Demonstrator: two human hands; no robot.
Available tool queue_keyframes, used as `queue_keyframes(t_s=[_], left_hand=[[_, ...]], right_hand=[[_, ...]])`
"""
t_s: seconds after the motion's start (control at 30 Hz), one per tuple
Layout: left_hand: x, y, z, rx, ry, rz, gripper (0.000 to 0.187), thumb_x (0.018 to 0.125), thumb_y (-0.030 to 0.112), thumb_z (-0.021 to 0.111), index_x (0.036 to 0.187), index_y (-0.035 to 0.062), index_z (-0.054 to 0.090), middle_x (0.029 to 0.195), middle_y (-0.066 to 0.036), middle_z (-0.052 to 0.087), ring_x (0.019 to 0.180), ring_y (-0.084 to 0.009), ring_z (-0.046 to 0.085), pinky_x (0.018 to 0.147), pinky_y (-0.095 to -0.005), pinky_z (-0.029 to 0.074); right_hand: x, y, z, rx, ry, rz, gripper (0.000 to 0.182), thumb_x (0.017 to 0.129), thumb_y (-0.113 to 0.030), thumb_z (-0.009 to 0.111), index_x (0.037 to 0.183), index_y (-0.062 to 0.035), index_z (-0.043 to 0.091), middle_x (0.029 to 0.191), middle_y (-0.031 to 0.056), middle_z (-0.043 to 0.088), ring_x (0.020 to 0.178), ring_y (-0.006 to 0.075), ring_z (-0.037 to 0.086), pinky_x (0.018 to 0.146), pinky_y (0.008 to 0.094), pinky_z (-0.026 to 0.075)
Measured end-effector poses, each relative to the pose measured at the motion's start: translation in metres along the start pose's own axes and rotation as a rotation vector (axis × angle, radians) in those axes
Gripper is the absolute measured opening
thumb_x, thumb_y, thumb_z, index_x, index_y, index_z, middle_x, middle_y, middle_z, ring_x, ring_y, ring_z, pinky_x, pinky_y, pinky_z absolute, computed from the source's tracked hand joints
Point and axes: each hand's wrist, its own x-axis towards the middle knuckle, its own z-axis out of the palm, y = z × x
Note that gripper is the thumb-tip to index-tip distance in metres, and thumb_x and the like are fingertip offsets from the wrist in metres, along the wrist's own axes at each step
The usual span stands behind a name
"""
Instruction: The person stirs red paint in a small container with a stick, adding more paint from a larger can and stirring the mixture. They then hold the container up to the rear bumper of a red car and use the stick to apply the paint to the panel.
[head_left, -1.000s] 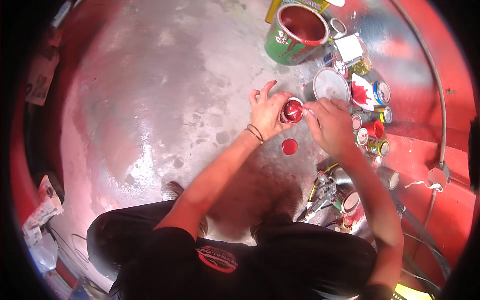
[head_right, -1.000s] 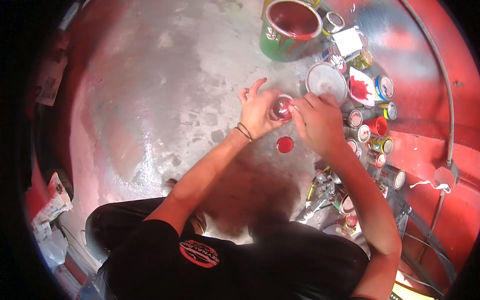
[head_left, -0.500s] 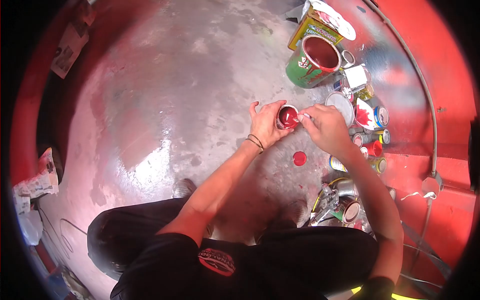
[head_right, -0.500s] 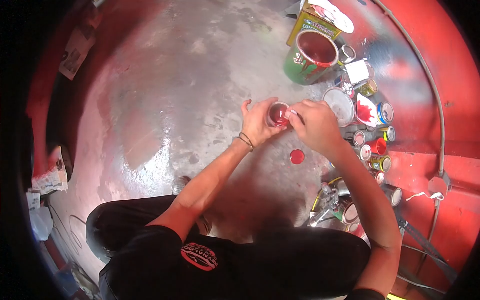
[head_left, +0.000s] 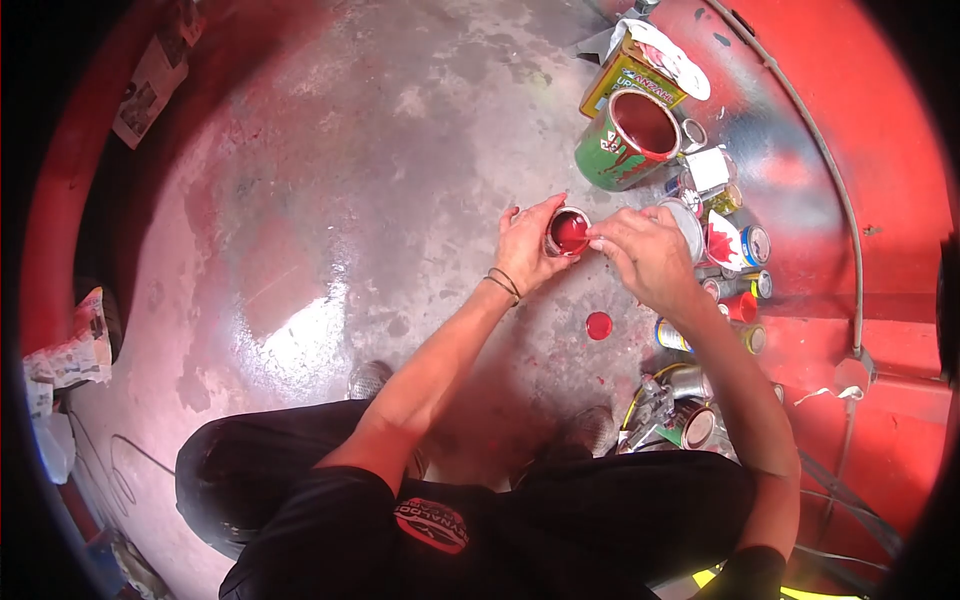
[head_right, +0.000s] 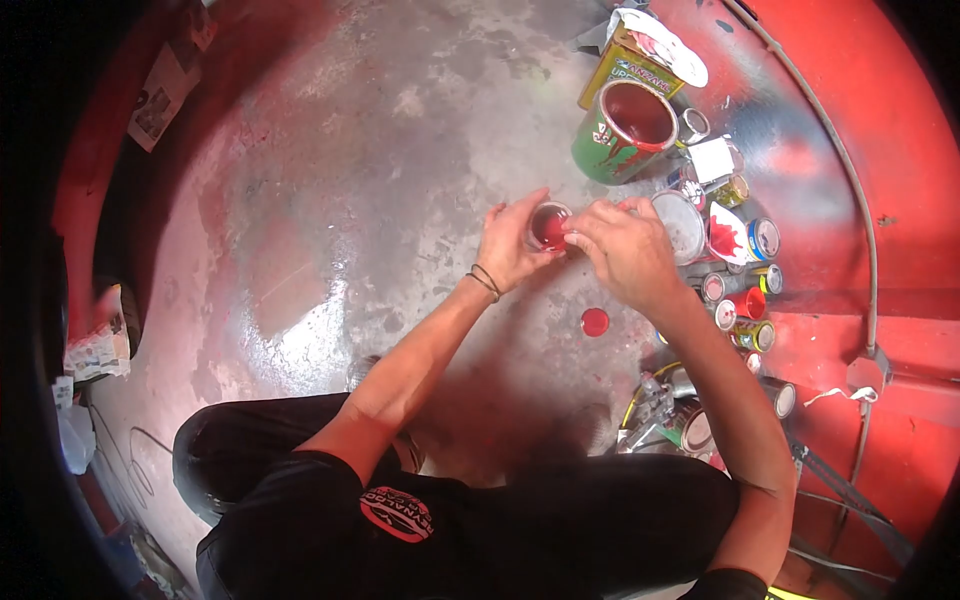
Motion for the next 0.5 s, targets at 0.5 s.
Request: queue_keyframes(t_s=[0.5], left_hand=[[-0.01,0.002,0.01,0.076,0.094,-0.015,0.094,0.072,0.035,0.101,0.151,0.0111,0.056,0.138,-0.01,0.072,0.132,-0.0302,0.065,0.122,-0.0556,0.029]], right_hand=[[-0.019,0.018,0.028,0.385,0.078,0.31,0.015,0.107,-0.013,0.071,0.115,-0.0035,0.08,0.096,0.012,0.076,0.076,0.0197,0.07,0.07,0.0349,0.053]])
